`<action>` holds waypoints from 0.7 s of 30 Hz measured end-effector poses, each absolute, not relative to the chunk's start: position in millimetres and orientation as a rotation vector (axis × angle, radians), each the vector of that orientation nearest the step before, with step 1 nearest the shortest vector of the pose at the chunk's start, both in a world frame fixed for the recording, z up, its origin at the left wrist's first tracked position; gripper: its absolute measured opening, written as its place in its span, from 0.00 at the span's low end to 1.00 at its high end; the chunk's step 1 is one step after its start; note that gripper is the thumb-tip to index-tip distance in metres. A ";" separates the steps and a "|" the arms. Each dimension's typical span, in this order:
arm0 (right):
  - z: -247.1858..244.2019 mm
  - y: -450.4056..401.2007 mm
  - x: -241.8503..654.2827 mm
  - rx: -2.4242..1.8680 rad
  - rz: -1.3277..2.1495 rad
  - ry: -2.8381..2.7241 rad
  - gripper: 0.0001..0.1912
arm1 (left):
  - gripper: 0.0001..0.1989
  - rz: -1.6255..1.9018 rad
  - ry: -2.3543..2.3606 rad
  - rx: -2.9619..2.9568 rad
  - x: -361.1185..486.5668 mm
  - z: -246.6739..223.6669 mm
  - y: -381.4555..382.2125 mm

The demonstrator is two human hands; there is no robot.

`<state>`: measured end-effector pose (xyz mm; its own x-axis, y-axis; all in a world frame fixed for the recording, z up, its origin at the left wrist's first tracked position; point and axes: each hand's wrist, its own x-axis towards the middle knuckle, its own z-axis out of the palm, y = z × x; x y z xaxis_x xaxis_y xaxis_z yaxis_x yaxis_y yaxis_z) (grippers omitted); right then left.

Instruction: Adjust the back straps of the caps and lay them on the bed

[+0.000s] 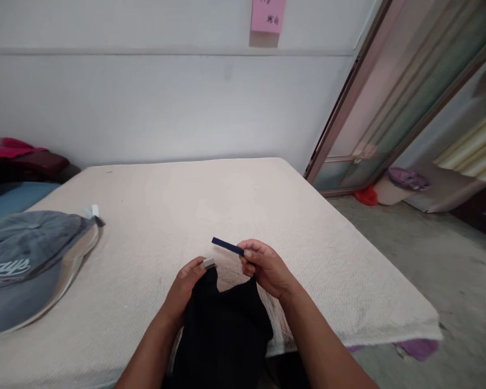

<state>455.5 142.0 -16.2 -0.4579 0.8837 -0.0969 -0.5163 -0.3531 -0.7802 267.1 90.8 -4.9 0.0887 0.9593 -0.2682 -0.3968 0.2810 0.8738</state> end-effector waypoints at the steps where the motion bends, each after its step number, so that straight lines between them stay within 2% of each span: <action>1: -15.4 141.7 455.1 -0.634 1.941 -0.861 0.08 | 0.07 1.160 0.999 0.668 266.9 -6.2 90.5; 7: -13.0 140.6 453.1 -0.627 1.986 -0.920 0.06 | 0.08 1.228 0.946 0.436 261.3 -17.8 87.7; 21: -17.3 138.2 452.6 -0.599 2.046 -1.028 0.07 | 0.06 1.231 0.888 0.340 258.9 -23.3 86.1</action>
